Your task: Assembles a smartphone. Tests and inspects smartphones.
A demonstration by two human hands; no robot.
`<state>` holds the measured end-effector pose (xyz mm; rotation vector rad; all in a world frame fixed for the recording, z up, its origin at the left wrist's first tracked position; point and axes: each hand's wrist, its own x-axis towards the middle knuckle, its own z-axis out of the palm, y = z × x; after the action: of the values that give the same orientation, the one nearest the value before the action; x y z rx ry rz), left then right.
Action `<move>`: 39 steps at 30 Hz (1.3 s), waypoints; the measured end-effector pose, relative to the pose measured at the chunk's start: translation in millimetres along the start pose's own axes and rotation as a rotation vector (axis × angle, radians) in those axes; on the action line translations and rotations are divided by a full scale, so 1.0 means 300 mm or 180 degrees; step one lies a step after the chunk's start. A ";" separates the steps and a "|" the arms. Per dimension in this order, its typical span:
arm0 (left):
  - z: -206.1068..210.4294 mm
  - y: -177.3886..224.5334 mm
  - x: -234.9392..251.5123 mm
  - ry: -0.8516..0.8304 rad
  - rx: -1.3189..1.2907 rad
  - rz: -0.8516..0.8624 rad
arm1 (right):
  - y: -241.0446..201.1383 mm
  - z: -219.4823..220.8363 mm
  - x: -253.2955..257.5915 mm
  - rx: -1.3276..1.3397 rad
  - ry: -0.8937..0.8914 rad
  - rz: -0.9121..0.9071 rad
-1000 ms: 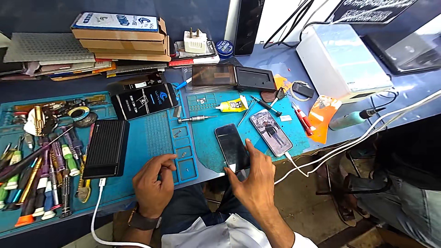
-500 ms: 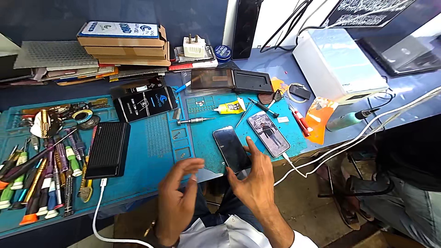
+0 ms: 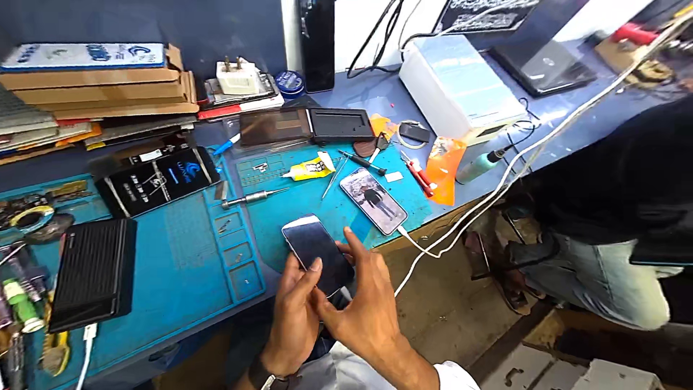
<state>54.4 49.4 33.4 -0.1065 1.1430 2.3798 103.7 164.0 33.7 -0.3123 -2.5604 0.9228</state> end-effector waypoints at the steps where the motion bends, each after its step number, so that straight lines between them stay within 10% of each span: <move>1: 0.006 -0.001 0.000 0.0025 -0.0050 0.0013 | 0.004 -0.006 -0.010 0.0050 -0.0008 -0.0075; 5: -0.008 0.002 0.010 -0.0163 -0.0307 0.0011 | 0.079 -0.092 0.046 0.0583 0.0016 0.0092; 12: 0.001 0.005 0.019 -0.0372 -0.0311 0.0119 | 0.276 -0.134 0.262 -0.1160 0.0035 0.0178; 39: 0.002 0.045 0.016 -0.0423 -0.0246 0.0269 | 0.240 -0.203 0.387 -0.0675 -0.0897 0.0968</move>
<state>43.9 44.6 42.0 0.0745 1.0127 2.4649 31.8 291.5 63.7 -0.6941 -2.9336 0.8477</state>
